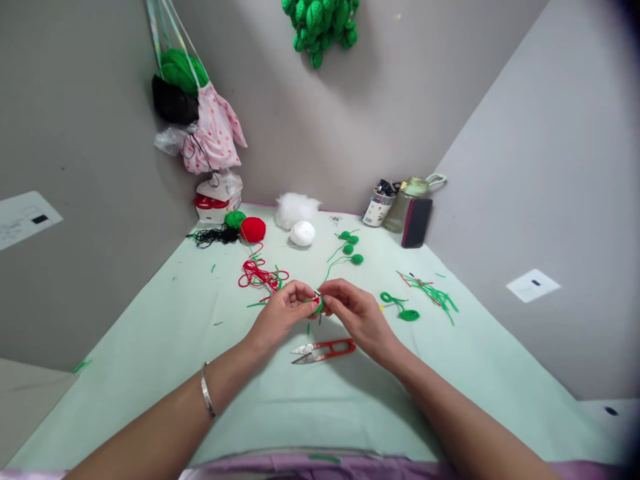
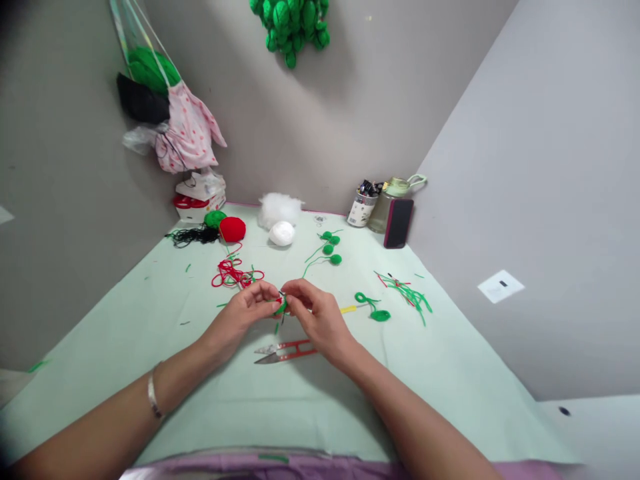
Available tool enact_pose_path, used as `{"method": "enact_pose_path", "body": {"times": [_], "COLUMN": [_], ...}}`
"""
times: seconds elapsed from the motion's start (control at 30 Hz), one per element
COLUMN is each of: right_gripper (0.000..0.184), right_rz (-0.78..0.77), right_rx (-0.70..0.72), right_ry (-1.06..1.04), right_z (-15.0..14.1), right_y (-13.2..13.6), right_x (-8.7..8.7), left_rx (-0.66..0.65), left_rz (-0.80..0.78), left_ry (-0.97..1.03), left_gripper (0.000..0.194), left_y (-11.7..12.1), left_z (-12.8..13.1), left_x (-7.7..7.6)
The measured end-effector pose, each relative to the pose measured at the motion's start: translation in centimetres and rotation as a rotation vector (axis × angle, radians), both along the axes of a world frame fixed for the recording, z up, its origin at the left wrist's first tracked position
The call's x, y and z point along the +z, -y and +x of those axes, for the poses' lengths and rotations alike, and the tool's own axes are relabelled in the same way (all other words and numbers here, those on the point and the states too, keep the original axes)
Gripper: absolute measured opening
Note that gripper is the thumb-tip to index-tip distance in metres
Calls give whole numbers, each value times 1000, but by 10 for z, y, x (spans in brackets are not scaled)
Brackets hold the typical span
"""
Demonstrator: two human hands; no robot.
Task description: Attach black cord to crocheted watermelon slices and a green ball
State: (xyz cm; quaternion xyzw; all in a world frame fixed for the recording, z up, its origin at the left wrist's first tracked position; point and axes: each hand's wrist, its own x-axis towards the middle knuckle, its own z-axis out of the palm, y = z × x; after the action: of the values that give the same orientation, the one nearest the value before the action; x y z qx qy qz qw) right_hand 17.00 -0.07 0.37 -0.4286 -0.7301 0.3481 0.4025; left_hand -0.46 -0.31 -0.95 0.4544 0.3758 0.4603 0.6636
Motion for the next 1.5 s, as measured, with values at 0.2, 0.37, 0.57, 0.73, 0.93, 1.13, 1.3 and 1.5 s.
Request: {"method": "enact_pose_path", "body": {"times": [0.2, 0.37, 0.57, 0.73, 0.93, 1.13, 1.3, 1.5], "right_gripper": [17, 18, 14, 18, 14, 14, 14, 12], "right_rz": [527, 718, 39, -231, -55, 139, 55, -12], "right_rx": [-12, -5, 112, 188, 23, -87, -61, -63], "right_ry": [315, 303, -123, -286, -244, 11, 78, 86], "right_z": [3, -4, -7, -4, -3, -4, -7, -7], "right_y": [0, 7, 17, 23, 13, 12, 14, 12], "right_x": [-3, 3, 19, 29, 24, 19, 17, 16], "left_rx": [22, 35, 106, 199, 189, 174, 191, 177], "left_rz": [20, 43, 92, 168, 64, 79, 91, 113], "left_ry": [-60, -126, -180, -178, 12, 44, 53, 23], "left_gripper": [17, 17, 13, 10, 27, 20, 19, 19], "left_y": [-1, -3, -5, -6, -4, -2, -2, -2], "left_z": [0, -1, -3, -5, -5, -4, -3, -4], "left_x": [-3, 0, -1, -1, 0, -2, -1, -1]}}
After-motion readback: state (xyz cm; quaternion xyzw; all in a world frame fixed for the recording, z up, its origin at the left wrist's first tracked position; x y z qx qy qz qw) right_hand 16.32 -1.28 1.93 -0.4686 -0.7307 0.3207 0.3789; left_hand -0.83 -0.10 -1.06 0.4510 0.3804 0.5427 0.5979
